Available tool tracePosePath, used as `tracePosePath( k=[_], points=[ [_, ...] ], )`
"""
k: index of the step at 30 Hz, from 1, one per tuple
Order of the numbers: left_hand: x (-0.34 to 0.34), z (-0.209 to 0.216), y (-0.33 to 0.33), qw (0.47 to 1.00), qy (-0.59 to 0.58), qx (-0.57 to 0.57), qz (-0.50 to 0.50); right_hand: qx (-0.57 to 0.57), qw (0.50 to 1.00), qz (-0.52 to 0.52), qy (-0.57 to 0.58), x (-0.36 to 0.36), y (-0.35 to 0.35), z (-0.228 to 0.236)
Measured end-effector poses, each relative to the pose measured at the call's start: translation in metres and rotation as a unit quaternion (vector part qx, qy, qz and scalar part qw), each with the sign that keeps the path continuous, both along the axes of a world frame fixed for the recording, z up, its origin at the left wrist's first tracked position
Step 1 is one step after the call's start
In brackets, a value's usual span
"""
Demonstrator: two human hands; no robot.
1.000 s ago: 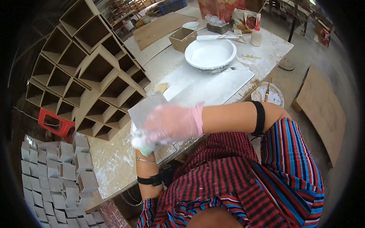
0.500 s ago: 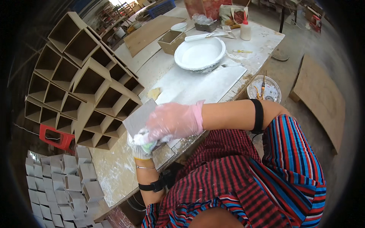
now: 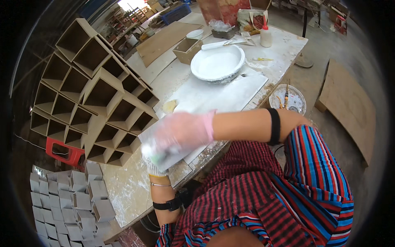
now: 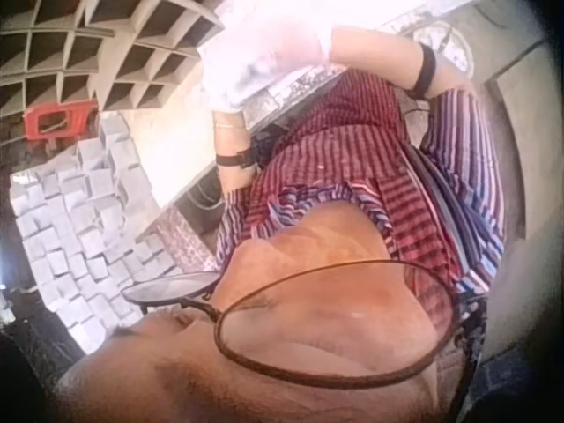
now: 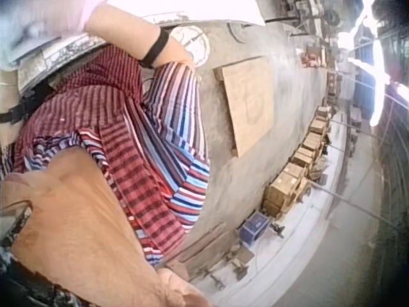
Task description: Cleaning and wiping small wooden or cardboard boxes with a cloth and liquid adhesive or cleaning agent.
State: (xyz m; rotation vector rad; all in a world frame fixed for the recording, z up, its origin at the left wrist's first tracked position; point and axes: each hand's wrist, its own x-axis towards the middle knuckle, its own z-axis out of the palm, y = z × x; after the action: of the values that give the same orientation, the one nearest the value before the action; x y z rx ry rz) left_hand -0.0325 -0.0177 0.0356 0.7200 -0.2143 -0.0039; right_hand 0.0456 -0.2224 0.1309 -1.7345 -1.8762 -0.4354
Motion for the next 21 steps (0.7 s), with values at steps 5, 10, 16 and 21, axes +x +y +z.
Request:
tracePosePath(
  k=[5,10,16,21],
  points=[
    [-0.002,0.002,-0.002,0.95,0.065,0.263,0.153,0.217,0.886,-0.028,0.408,0.061,0.012,-0.001],
    [0.002,0.026,0.0,0.967,-0.003,0.238,0.095,0.149,0.839,-0.097,0.514,0.046,0.001,0.006],
    [0.012,-0.008,-0.018,0.918,0.039,0.28,0.277,0.155,0.866,-0.024,0.476,0.034,0.0,0.012],
    [0.016,-0.019,-0.014,0.858,-0.051,0.45,0.243,0.165,0.915,0.005,0.368,0.032,-0.001,0.008]
  ],
)
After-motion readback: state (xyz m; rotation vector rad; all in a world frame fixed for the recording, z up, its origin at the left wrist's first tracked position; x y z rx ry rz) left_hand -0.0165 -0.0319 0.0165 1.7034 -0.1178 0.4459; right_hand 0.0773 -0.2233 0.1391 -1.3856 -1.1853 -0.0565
